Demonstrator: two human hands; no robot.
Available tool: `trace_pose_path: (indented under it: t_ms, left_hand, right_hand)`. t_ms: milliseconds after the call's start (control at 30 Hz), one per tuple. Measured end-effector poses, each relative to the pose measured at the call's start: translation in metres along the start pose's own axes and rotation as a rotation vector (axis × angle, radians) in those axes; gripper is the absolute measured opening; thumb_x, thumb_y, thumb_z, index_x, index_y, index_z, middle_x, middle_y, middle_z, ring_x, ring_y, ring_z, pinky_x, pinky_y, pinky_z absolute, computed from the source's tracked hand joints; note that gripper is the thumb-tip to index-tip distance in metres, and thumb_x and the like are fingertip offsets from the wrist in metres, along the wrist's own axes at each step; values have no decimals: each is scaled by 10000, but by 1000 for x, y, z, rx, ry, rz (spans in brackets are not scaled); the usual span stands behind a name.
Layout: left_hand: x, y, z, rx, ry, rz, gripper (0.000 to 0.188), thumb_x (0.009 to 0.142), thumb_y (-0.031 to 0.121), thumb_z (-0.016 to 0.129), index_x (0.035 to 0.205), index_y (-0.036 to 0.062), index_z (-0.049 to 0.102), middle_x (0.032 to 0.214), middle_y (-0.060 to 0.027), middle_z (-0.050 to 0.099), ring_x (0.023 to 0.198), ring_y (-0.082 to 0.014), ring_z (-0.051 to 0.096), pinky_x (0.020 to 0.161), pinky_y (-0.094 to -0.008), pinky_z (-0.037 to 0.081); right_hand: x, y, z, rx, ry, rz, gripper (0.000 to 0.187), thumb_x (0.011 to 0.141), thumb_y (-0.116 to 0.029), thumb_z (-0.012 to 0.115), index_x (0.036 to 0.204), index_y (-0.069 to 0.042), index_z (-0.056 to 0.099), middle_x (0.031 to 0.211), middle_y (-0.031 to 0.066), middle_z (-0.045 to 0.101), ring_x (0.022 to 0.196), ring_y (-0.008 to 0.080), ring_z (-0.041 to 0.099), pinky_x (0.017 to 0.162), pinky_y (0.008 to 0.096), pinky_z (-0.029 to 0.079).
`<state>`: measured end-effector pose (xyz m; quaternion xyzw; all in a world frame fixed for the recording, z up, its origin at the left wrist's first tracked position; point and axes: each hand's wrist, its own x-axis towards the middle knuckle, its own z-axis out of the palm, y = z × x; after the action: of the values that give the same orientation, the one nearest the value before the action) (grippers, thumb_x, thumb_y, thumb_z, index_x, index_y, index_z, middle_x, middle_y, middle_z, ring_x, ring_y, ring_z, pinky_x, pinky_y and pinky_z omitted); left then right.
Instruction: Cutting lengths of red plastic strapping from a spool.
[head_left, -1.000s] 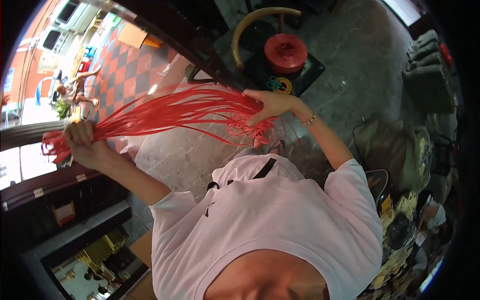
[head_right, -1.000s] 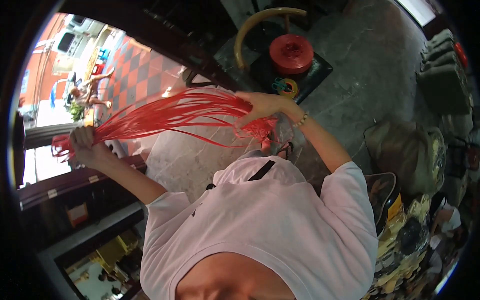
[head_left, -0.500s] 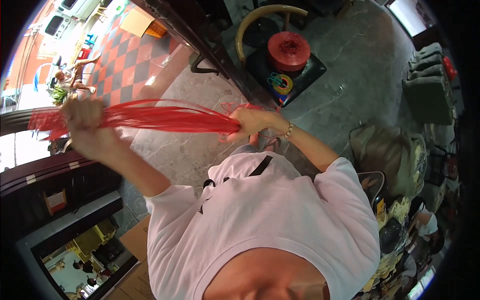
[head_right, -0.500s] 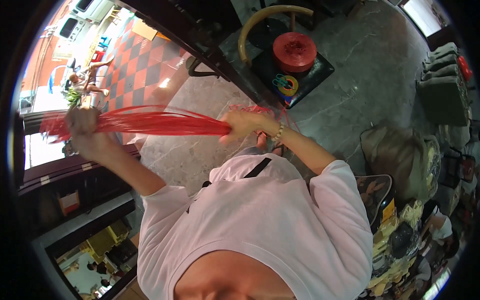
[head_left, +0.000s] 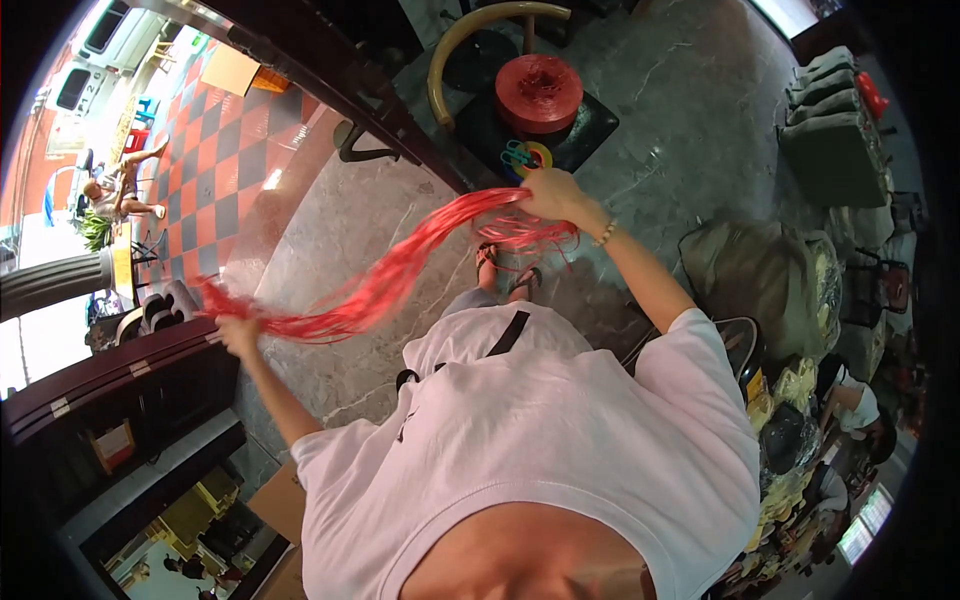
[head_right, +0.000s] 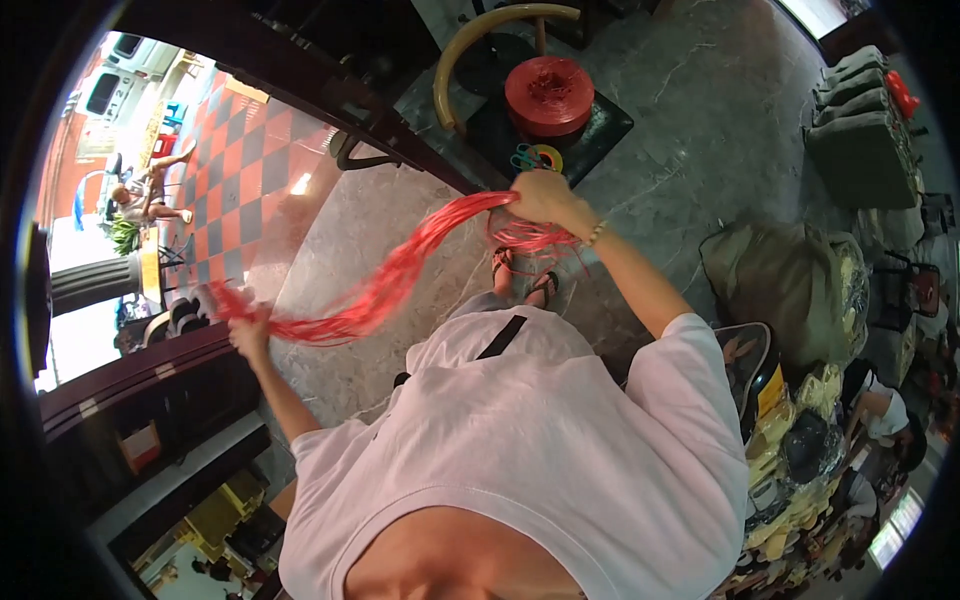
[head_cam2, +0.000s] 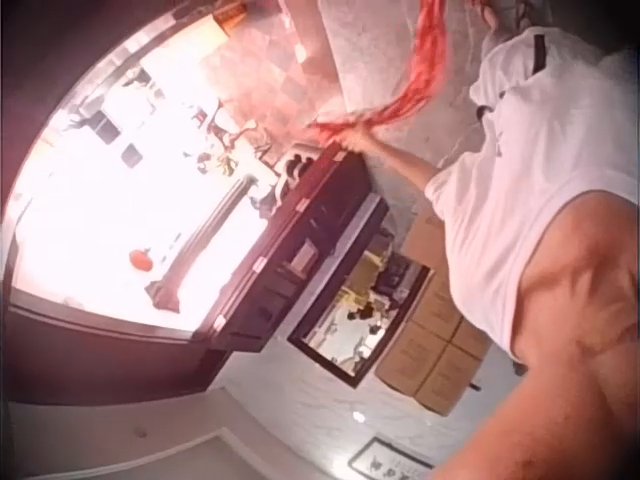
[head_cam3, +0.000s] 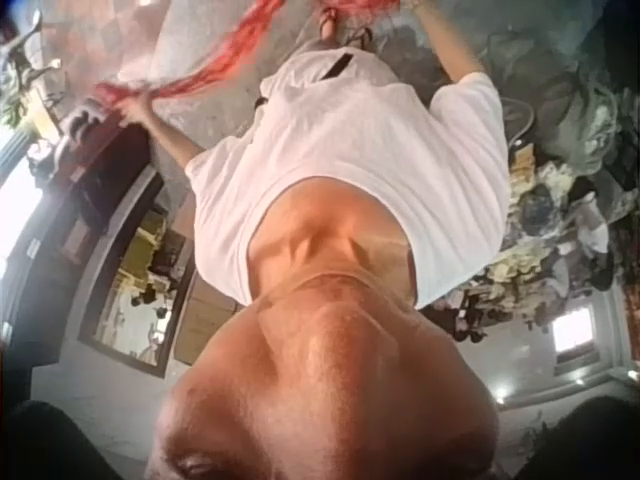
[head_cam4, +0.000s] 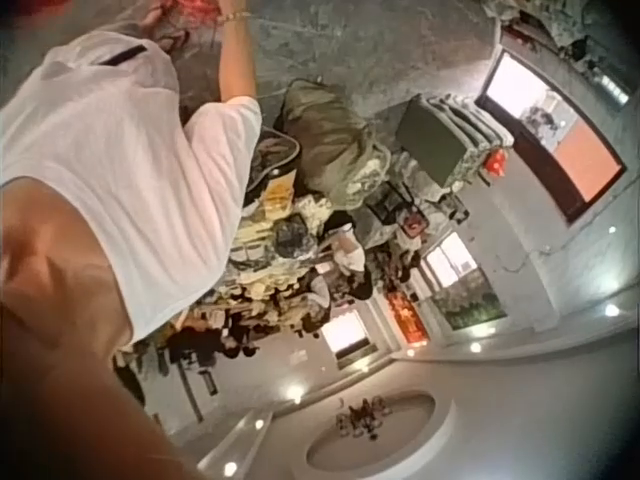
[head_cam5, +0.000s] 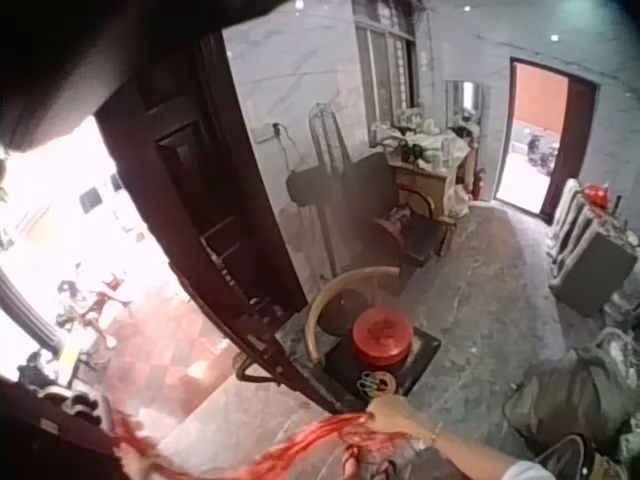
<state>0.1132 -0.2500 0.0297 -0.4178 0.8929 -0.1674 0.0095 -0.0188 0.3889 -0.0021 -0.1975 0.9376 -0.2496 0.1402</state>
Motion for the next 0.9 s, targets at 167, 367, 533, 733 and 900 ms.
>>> trace_pose_path:
  t_ms: [167, 367, 533, 733, 900]
  left_hand:
    - [-152, 208, -46, -1149, -543, 917, 949, 598, 311, 860, 1357, 41, 357, 1090, -140, 594, 1010, -261, 573, 901, -386, 439]
    - [-200, 320, -150, -994, -520, 1399, 717, 664, 272, 781, 1252, 63, 430, 1041, -219, 609, 935, -392, 593, 784, -402, 471]
    - [-189, 330, -175, -951, -490, 1433, 332, 834, 238, 629, 1079, 50, 507, 778, -211, 622, 745, -389, 615, 635, -426, 467]
    - [-177, 333, -216, -793, -371, 1275, 251, 907, 249, 526, 954, 2, 524, 719, -221, 585, 716, -391, 603, 600, -417, 439]
    - [-180, 349, -241, -1146, -379, 1194, 248, 920, 234, 512, 845, 0, 542, 650, -194, 561, 654, -375, 587, 572, -401, 424]
  right_hand:
    - [31, -75, -7, -65, -25, -83, 252, 665, -256, 590, 706, -27, 687, 721, 224, 641, 739, 362, 655, 663, 443, 515]
    - [54, -86, -13, -112, 87, -160, 346, 702, -349, 626, 609, -16, 651, 642, 223, 613, 672, 375, 638, 616, 458, 500]
    - [68, -68, -48, -100, -55, -238, 351, 699, -375, 640, 653, -29, 662, 652, 216, 610, 665, 376, 623, 604, 446, 491]
    - [94, -24, -103, -35, -42, -351, 300, 671, -321, 675, 716, -25, 648, 679, 174, 611, 674, 363, 600, 613, 429, 474]
    - [132, 18, -143, -194, 237, -464, 240, 692, -197, 661, 868, -37, 633, 796, 169, 613, 797, 345, 600, 711, 412, 477]
